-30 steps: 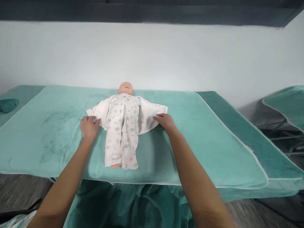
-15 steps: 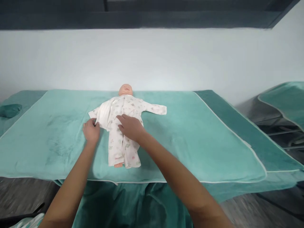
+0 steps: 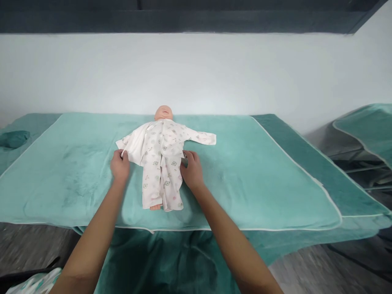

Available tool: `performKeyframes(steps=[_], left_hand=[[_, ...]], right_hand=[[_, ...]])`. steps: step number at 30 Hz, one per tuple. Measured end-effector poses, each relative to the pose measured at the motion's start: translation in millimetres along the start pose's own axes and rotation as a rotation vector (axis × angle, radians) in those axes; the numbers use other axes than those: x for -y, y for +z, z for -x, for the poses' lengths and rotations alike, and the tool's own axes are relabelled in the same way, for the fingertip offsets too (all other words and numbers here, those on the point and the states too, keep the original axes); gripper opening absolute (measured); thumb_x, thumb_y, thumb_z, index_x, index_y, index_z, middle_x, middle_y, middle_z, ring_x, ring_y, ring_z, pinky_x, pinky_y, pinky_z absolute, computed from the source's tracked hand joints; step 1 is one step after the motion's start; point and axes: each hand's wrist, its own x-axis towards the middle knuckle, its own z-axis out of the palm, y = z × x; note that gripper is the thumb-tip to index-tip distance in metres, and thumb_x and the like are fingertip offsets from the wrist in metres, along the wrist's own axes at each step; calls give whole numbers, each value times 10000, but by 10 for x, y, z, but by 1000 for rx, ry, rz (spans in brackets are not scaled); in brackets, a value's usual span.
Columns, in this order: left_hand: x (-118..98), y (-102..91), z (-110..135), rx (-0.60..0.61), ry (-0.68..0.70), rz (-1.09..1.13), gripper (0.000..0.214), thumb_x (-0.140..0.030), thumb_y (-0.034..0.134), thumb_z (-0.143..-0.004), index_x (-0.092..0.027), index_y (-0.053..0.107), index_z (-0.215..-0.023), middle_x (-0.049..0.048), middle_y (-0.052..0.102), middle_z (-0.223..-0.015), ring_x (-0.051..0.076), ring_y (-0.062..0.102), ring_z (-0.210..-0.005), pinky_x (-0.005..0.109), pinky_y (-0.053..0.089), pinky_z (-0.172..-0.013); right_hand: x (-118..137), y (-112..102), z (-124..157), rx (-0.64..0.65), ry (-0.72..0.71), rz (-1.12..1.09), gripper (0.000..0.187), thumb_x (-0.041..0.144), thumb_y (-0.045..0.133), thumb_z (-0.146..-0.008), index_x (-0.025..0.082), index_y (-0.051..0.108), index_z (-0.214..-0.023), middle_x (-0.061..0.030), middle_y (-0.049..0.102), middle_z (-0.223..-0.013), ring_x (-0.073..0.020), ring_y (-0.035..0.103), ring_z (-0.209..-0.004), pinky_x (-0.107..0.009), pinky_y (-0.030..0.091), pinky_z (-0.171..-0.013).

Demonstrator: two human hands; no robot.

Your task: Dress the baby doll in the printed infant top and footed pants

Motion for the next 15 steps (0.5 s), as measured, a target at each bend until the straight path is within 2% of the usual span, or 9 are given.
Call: performKeyframes(steps=[3, 6, 8, 11, 15], left_hand=[[2, 0, -1, 6, -13, -2, 293, -392, 474, -978, -209, 646, -1127, 94, 730, -979, 266, 656, -888, 383, 457, -845], [24, 7, 1, -2, -20, 19, 299, -401, 464, -984, -210, 635, -1139, 83, 714, -944, 253, 645, -855, 366, 458, -815], [43, 13, 6, -20, -7, 68, 294, -398, 449, -993, -210, 624, -1137, 73, 699, -933, 239, 631, -842, 350, 458, -802], [57, 16, 13, -40, 2, 147, 276, -400, 451, -996, -209, 615, -1110, 40, 656, -855, 213, 594, -781, 325, 444, -763], [34, 3, 24, -47, 4, 214, 265, -411, 471, -992, -204, 614, -1076, 2, 575, -756, 184, 524, -696, 304, 399, -699]], right_hand=[[-40, 49, -46, -34, 58, -86, 314, 270, 511, -905, 209, 690, -1155, -96, 693, -1040, -240, 629, -899, -402, 526, -816], [-57, 15, -8, -59, 82, -111, 309, 253, 501, -884, 206, 720, -1098, -67, 723, -980, -221, 620, -841, -375, 493, -793], [-51, -35, 63, -58, 123, -68, 310, 250, 513, -859, 201, 726, -1079, -41, 701, -869, -207, 593, -766, -355, 469, -747], [-10, -104, 190, -18, 206, 27, 344, 272, 533, -848, 193, 704, -1136, 10, 604, -713, -186, 529, -653, -325, 415, -662], [43, -134, 301, 31, 260, 115, 388, 264, 524, -858, 184, 666, -1210, -1, 610, -749, -194, 544, -680, -320, 384, -659]])
